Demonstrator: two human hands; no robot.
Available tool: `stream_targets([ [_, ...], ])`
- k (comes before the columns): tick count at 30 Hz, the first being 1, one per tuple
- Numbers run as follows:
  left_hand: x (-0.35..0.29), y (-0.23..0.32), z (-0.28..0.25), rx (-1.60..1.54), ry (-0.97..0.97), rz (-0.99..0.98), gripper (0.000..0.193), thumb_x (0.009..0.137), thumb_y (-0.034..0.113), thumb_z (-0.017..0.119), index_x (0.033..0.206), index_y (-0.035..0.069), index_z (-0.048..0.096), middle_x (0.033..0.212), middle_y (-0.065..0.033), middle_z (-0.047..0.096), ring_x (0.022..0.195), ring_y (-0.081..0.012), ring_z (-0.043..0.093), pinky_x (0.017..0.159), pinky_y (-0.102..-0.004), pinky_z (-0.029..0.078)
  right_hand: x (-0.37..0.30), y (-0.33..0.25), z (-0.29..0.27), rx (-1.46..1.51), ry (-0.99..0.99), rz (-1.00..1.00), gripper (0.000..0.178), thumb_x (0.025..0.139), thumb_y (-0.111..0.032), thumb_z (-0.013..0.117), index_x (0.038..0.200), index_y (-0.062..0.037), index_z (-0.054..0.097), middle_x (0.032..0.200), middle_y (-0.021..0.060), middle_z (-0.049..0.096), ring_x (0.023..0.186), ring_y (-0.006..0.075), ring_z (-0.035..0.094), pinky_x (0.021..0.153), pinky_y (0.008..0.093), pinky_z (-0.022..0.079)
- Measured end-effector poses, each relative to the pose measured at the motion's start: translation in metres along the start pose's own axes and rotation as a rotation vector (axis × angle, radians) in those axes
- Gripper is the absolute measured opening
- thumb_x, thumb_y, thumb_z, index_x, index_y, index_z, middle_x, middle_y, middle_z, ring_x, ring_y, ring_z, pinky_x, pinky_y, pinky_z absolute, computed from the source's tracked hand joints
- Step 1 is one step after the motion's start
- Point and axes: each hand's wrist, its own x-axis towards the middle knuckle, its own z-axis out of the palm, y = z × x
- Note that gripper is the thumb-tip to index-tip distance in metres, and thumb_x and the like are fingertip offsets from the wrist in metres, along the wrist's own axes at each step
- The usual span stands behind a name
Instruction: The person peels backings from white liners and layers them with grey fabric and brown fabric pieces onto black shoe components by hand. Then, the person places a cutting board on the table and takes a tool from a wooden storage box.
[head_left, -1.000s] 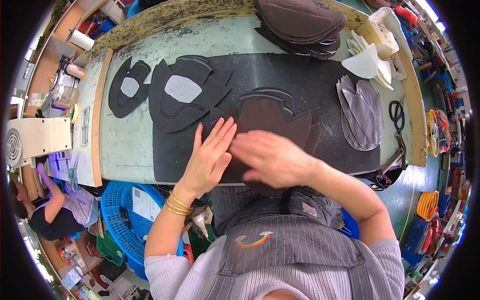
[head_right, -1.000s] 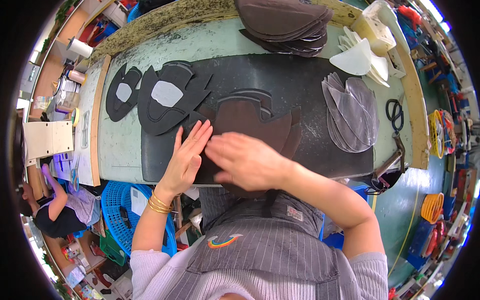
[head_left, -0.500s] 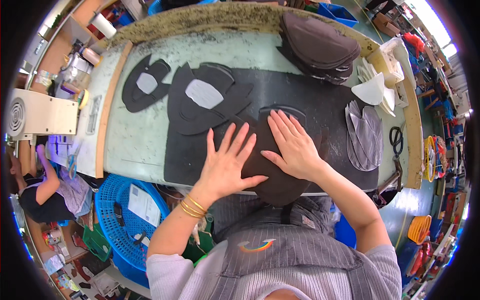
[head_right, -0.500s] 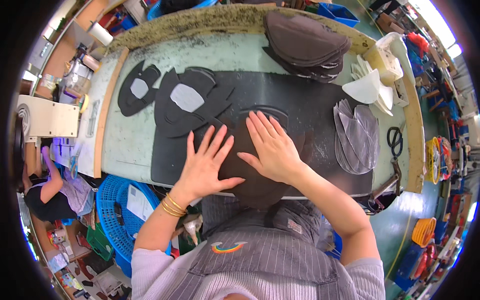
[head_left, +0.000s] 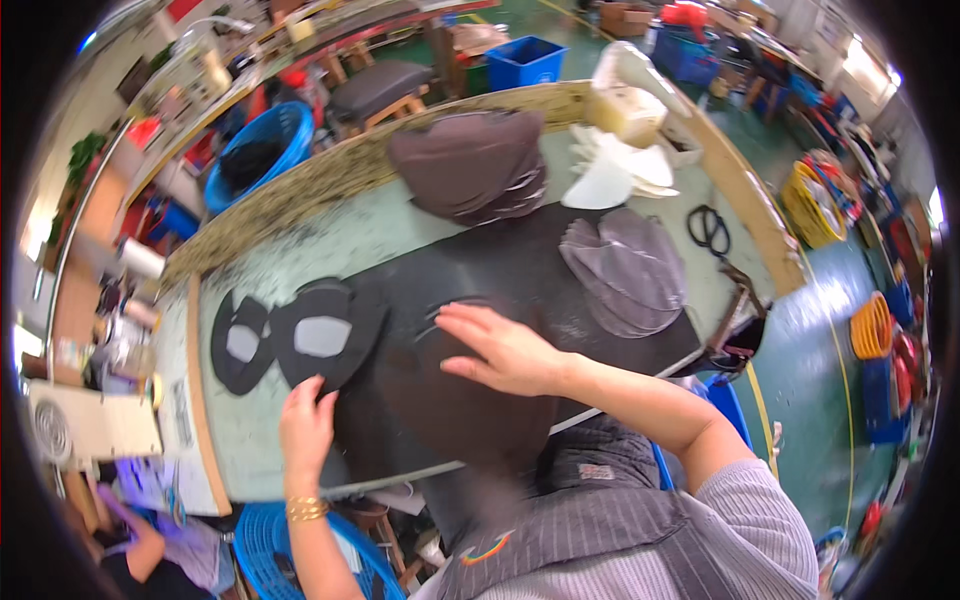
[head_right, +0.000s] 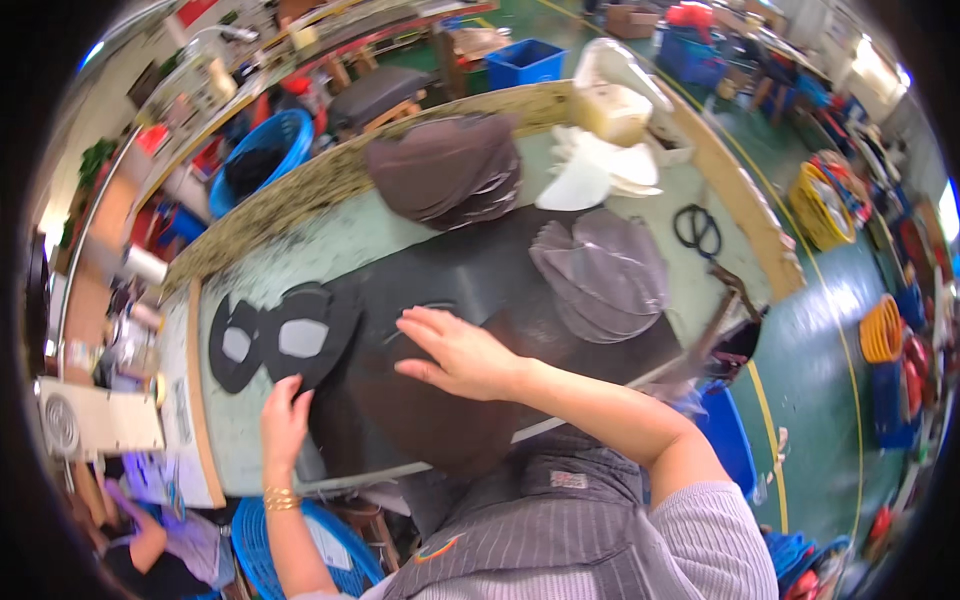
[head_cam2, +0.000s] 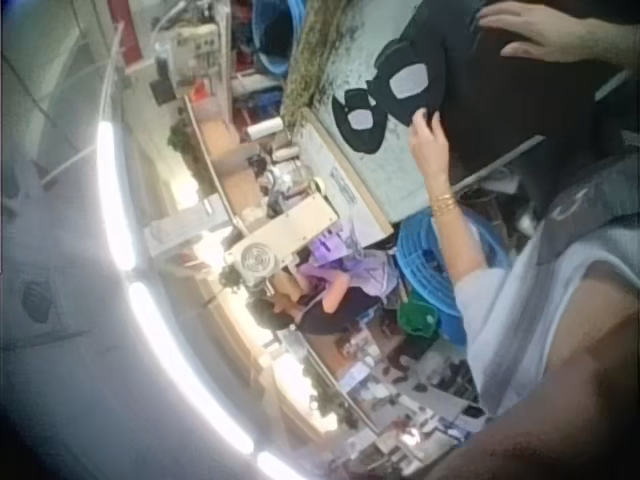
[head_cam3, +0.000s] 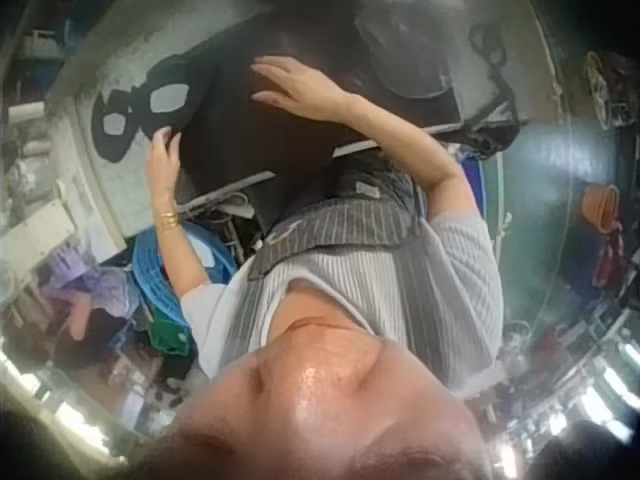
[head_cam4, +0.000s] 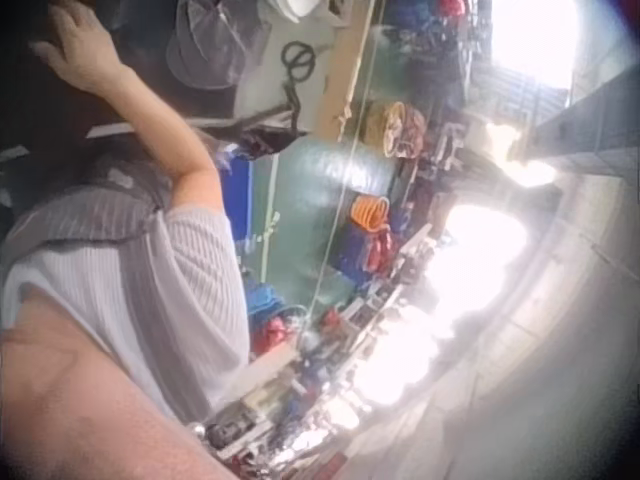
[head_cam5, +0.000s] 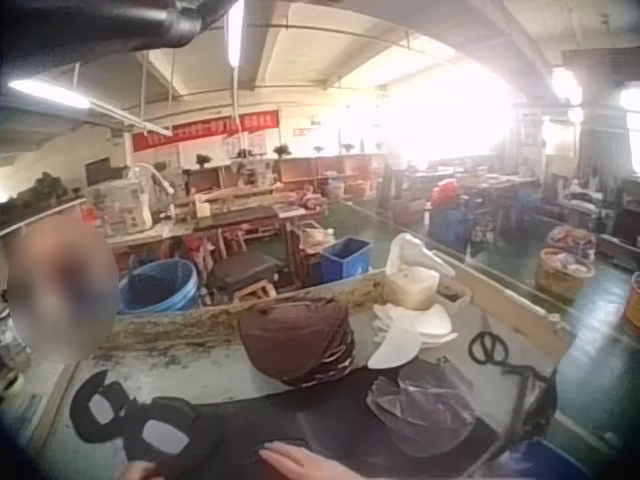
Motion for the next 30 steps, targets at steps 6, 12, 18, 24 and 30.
stream_targets([
  [6, 0.025, -0.034, 0.003, -0.603, 0.439, -0.25, 0.012, 0.098, 0.013, 0.049, 0.102, 0.003, 0.053, 0.095, 0.0007, 0.054, 0.089, -0.0092, 0.051, 0.08, -0.0235, 0.042, -0.02, 0.103, -0.123, -0.647, 0.363, 0.496, 0.035, 0.079, -0.016, 0.063, 0.11, -0.0005, 0.056, 0.11, 0.0173, 0.058, 0.102, 0.0368, 0.053, 0.088, 0.0418, 0.046],
  [12, 0.026, 0.094, -0.015, 0.079, 0.911, 0.197, 0.02, 0.092, 0.012, 0.056, 0.103, -0.005, 0.057, 0.101, -0.0167, 0.063, 0.089, -0.0212, 0.062, 0.077, -0.0307, 0.05, -0.035, 0.196, -0.192, -1.33, -0.001, 0.31, 0.059, 0.075, -0.005, 0.055, 0.133, -0.0099, 0.046, 0.136, 0.0167, 0.044, 0.127, 0.0334, 0.04, 0.107, 0.0428, 0.031],
  [18, -0.039, 0.169, 0.058, -0.153, -0.053, 0.395, 0.03, 0.076, 0.006, 0.068, 0.106, 0.003, 0.063, 0.103, -0.0152, 0.063, 0.093, -0.026, 0.064, 0.077, -0.0324, 0.054, -0.017, 0.108, -0.145, -0.92, 0.51, -0.007, 0.044, 0.071, 0.003, 0.056, 0.114, -0.0057, 0.061, 0.104, 0.0136, 0.061, 0.09, 0.03, 0.057, 0.079, 0.0398, 0.048],
  [24, 0.001, 0.206, 0.045, -1.42, -0.006, -0.244, 0.023, 0.093, 0.007, 0.055, 0.113, -0.005, 0.055, 0.108, -0.0067, 0.06, 0.096, -0.0125, 0.059, 0.084, -0.0271, 0.049, -0.033, -0.03, -0.035, -0.663, 0.213, -0.377, 0.056, 0.067, -0.017, 0.068, 0.121, -0.0076, 0.06, 0.105, 0.0034, 0.056, 0.078, 0.0166, 0.054, 0.066, 0.0319, 0.046],
  [30, -0.001, 0.204, 0.044, -1.677, -0.045, -0.319, 0.017, 0.094, 0.005, 0.053, 0.106, -0.006, 0.057, 0.096, -0.0064, 0.064, 0.089, -0.0109, 0.062, 0.082, -0.0229, 0.051, -0.023, -0.054, -0.037, -0.227, 0.37, -0.232, 0.04, 0.072, -0.005, 0.071, 0.111, -0.0007, 0.063, 0.098, 0.0085, 0.058, 0.078, 0.0247, 0.056, 0.067, 0.033, 0.049],
])
